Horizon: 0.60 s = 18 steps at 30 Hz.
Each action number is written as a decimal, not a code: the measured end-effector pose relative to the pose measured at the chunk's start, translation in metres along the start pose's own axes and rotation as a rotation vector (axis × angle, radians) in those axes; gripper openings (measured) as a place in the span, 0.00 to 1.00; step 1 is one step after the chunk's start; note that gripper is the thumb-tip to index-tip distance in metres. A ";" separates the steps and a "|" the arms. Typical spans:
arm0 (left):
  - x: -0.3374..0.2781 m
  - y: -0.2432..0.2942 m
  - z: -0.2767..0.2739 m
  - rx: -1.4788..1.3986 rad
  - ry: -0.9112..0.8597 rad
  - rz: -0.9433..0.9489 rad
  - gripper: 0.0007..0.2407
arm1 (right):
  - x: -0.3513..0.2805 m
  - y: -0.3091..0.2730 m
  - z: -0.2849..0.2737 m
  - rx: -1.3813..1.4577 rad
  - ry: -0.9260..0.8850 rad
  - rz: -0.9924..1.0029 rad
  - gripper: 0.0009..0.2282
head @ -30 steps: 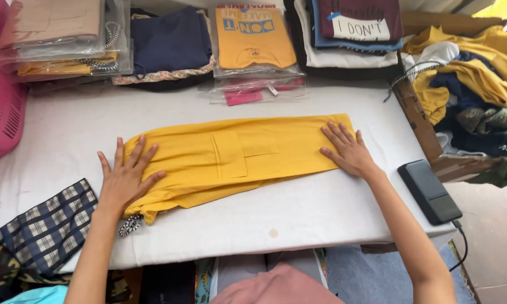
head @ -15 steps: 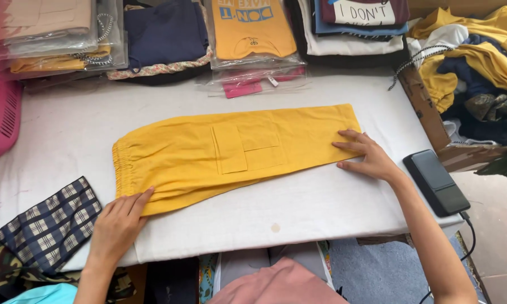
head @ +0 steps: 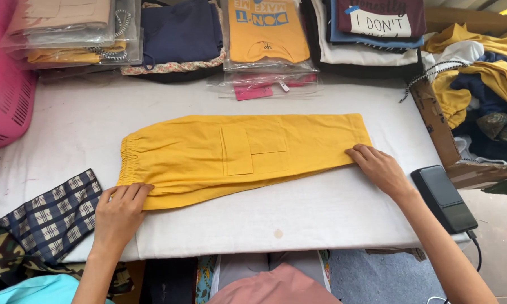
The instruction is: The person folds a pair of yellow shorts on a white table, smoothing the fabric and aligning the edges. They then place the folded shorts into a clear plastic bag, seal it, and set it aside with other packaged clothing items.
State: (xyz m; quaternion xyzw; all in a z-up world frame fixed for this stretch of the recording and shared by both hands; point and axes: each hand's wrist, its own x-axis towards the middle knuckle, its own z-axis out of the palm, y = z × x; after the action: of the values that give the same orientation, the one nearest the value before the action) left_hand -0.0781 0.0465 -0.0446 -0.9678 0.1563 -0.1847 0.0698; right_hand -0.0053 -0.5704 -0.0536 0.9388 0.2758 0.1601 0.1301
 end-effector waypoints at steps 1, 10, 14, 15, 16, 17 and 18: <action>0.003 0.002 -0.008 -0.061 0.035 -0.019 0.21 | -0.002 0.000 -0.001 -0.003 -0.053 0.039 0.18; 0.001 -0.024 0.002 -0.224 0.100 -0.083 0.19 | 0.002 0.016 -0.005 0.198 0.100 0.142 0.12; 0.021 -0.034 -0.040 -0.451 0.154 -0.287 0.18 | 0.014 0.043 -0.023 0.523 0.332 0.280 0.10; 0.016 -0.044 -0.035 -0.449 0.150 -0.291 0.18 | 0.014 0.046 -0.028 0.527 0.328 0.277 0.10; 0.018 -0.054 -0.028 -0.605 0.244 -0.320 0.19 | 0.018 0.054 -0.036 0.724 0.401 0.351 0.11; 0.020 -0.064 -0.022 -0.761 0.339 -0.347 0.20 | 0.021 0.061 -0.045 0.923 0.472 0.422 0.12; 0.021 -0.070 -0.026 -0.763 0.339 -0.346 0.20 | 0.014 0.071 -0.044 0.921 0.472 0.424 0.12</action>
State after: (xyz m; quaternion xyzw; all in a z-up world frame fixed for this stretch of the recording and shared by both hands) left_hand -0.0498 0.1029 0.0001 -0.8923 0.0585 -0.2787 -0.3504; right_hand 0.0230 -0.6132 0.0134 0.8723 0.1442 0.2516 -0.3938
